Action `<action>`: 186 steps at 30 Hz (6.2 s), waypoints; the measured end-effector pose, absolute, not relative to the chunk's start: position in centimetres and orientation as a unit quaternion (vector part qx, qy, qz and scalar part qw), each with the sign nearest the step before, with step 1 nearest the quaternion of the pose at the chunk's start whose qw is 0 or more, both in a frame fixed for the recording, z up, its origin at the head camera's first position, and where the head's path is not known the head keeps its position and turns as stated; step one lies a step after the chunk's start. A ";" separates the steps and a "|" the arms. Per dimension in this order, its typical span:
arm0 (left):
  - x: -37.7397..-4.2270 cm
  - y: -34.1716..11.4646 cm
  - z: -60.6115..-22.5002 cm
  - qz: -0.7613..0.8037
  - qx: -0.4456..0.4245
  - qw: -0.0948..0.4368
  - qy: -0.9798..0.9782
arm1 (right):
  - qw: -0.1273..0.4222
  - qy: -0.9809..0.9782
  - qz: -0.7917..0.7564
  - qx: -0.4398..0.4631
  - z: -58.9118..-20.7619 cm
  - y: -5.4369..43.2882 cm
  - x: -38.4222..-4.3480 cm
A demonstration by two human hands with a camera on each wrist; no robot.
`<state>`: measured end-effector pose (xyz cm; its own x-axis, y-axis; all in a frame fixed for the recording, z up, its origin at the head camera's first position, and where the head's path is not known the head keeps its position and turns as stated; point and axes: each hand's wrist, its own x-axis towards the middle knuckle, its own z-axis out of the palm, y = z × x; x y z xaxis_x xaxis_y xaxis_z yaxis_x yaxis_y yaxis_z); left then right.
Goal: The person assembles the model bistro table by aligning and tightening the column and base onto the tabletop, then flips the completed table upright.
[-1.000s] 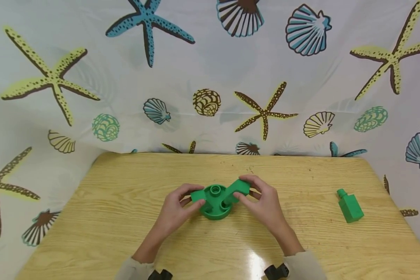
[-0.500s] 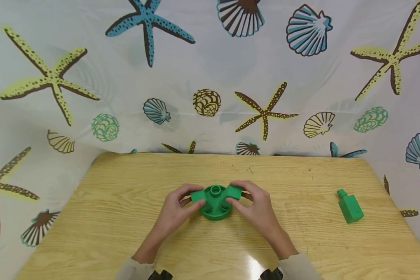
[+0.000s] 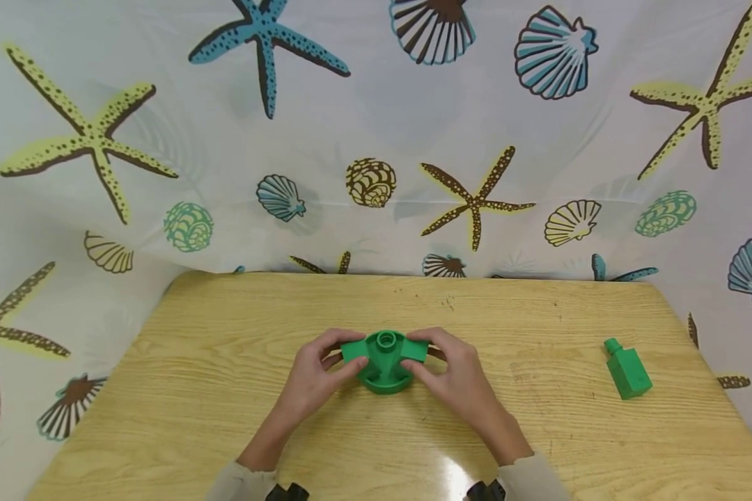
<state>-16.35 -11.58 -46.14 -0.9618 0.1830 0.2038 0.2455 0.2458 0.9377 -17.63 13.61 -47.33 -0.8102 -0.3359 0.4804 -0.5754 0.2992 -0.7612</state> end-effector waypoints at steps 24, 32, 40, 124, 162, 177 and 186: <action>-16.5 -11.7 -46.4 -0.606 -0.133 0.022 -0.784 | -0.036 -0.771 0.569 0.284 -46.0 16.6 -18.0; -16.5 -11.7 -46.4 -0.607 -0.136 0.024 -0.783 | -0.039 -0.752 0.596 0.278 -46.1 16.1 -18.0; -16.6 -11.7 -46.4 -0.608 -0.135 0.022 -0.782 | -0.014 -0.753 0.576 0.319 -46.6 14.6 -18.0; -16.8 -12.0 -47.0 -0.630 -0.138 0.024 -0.764 | 0.010 -0.788 0.552 0.272 -47.6 13.5 -17.9; -14.4 -4.0 -44.9 -0.388 -0.188 0.097 -0.897 | 0.265 -0.913 0.308 -0.029 -46.2 31.7 -13.5; -14.8 -4.0 -44.8 -0.374 -0.185 0.103 -0.903 | 0.094 -0.948 0.265 -0.151 -47.8 36.9 -13.4; -15.0 -5.4 -44.9 -0.404 -0.197 0.082 -0.890 | 0.045 -0.942 0.279 -0.181 -47.6 37.5 -13.6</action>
